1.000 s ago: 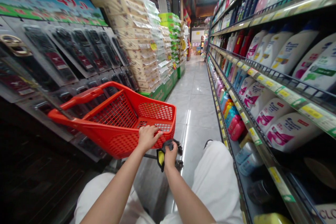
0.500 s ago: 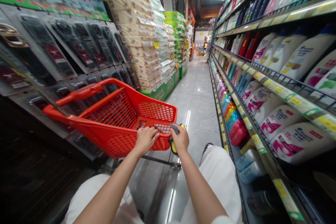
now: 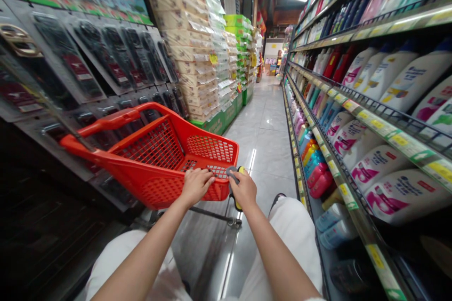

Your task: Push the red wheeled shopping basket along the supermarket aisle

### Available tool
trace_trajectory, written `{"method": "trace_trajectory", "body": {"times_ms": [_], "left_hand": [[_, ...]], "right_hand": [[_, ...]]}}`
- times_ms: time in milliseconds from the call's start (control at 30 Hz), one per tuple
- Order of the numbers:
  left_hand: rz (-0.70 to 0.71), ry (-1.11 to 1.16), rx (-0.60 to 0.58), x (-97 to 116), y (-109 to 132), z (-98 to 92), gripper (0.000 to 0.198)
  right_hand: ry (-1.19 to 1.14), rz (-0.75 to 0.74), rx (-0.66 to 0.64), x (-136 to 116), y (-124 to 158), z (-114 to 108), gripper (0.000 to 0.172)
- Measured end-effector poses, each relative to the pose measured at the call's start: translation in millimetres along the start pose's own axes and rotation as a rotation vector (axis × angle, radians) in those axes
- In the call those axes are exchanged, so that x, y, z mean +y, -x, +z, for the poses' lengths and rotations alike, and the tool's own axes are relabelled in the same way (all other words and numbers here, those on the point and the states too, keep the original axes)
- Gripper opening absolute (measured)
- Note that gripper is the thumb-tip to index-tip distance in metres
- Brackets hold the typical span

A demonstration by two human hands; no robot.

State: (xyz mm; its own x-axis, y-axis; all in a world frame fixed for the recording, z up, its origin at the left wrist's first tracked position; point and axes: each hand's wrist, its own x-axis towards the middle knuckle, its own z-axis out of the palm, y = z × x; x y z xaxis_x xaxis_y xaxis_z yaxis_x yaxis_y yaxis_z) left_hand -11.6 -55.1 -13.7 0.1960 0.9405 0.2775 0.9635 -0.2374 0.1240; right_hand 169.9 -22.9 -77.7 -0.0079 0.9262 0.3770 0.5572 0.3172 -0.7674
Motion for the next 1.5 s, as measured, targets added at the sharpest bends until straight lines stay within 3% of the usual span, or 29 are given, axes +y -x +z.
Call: {"method": "trace_trajectory", "body": {"times_ms": [67,267,367,467,567,733,833,1000,1100,1233,1333,1500], "left_hand": [[0.004,0.004,-0.001,0.7,2.6,-1.6,0.034],[0.022,0.025,-0.008,1.9,10.7,-4.8,0.032],[0.005,0.010,0.005,2.1,9.9,-2.7,0.032],[-0.016,0.000,0.021,4.0,7.0,-0.8,0.030],[-0.040,-0.015,0.018,8.1,5.0,-1.3,0.029],[0.005,-0.075,-0.071,9.3,3.4,-10.9,0.033],[0.056,-0.130,-0.116,-8.4,2.9,-27.6,0.037],[-0.123,-0.305,-0.150,-69.5,5.5,-71.7,0.041],[-0.156,-0.384,-0.192,-96.6,4.9,-89.1,0.036],[-0.195,-0.417,-0.168,-104.6,-1.5,-87.8,0.031],[-0.174,-0.400,-0.127,-105.9,-2.1,-80.1,0.031],[-0.109,-0.369,-0.086,-109.2,7.1,-77.8,0.032]], "right_hand": [[0.069,0.008,-0.018,1.9,-14.5,-3.3,0.023],[0.186,0.097,-0.002,11.4,-97.2,0.7,0.020],[0.153,0.136,0.007,12.1,-113.9,5.3,0.021],[0.167,0.128,-0.032,8.3,-98.8,4.4,0.022],[0.218,0.045,-0.111,0.7,-63.0,-3.3,0.020],[0.280,-0.066,-0.195,-13.6,-18.0,-20.8,0.023],[0.359,-0.079,-0.227,-16.7,-20.0,-25.9,0.024],[0.394,-0.069,-0.257,-12.3,-50.0,-23.4,0.023],[0.421,-0.032,-0.246,-14.4,-69.3,-19.0,0.023],[0.496,0.025,-0.252,-25.3,-78.5,-13.6,0.026],[0.525,-0.039,-0.252,-27.7,-67.7,-12.3,0.026],[0.440,-0.137,-0.217,-8.3,-46.4,-20.1,0.026]]}}
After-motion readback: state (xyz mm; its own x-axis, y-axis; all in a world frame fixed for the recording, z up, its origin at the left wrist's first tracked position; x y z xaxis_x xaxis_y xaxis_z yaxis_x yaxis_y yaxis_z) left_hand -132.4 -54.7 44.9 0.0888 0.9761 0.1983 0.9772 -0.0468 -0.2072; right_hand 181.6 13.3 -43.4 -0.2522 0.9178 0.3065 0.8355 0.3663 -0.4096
